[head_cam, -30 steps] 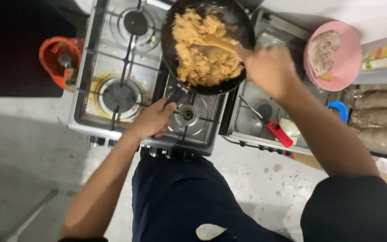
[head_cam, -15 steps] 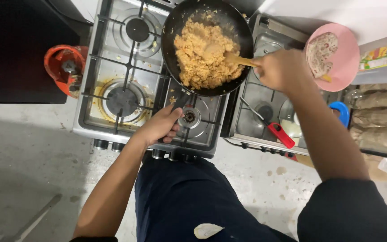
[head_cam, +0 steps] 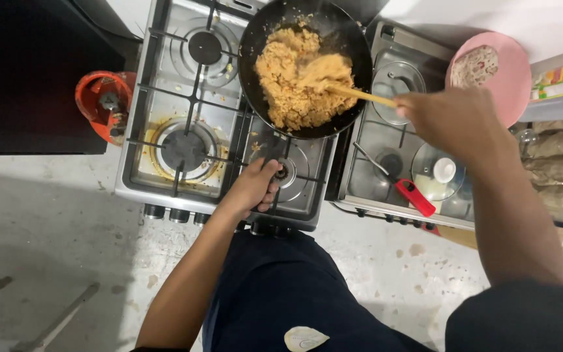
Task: Stir-frying rice in a pan on a stove and adding seasoning.
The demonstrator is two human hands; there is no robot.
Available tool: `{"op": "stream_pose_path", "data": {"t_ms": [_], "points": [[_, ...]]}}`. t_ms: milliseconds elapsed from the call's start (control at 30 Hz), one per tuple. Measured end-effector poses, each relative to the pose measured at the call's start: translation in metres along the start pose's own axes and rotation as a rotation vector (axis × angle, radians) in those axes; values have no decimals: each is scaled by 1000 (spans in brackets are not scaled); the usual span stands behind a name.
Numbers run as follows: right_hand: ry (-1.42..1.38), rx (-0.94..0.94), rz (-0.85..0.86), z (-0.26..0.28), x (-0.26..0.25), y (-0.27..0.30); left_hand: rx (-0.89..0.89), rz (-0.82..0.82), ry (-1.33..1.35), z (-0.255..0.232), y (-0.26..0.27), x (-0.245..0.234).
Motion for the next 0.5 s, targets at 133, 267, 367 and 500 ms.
{"op": "stream_pose_path", "data": {"t_ms": [133,267,367,500], "points": [[-25,99,30,-17,17,3,39,7,-3,1,-2,0],[-229,84,-188,-15,15,10,28,-20,-31,-7,-2,-2],[-325,108,-303,-11,26,28,35,-6,-28,-2,-1,1],[-165,184,-340,-8,44,53,41,2,-19,0,-4,3]]}}
Point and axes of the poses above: each hand's wrist, its own y-axis away from the middle knuckle, its own x-axis out of the palm, z = x × y, the point moved 9 cm from there along -y, towards the middle knuckle, and after that the axes turned 9 degrees about -y, right-handed, at the moved point
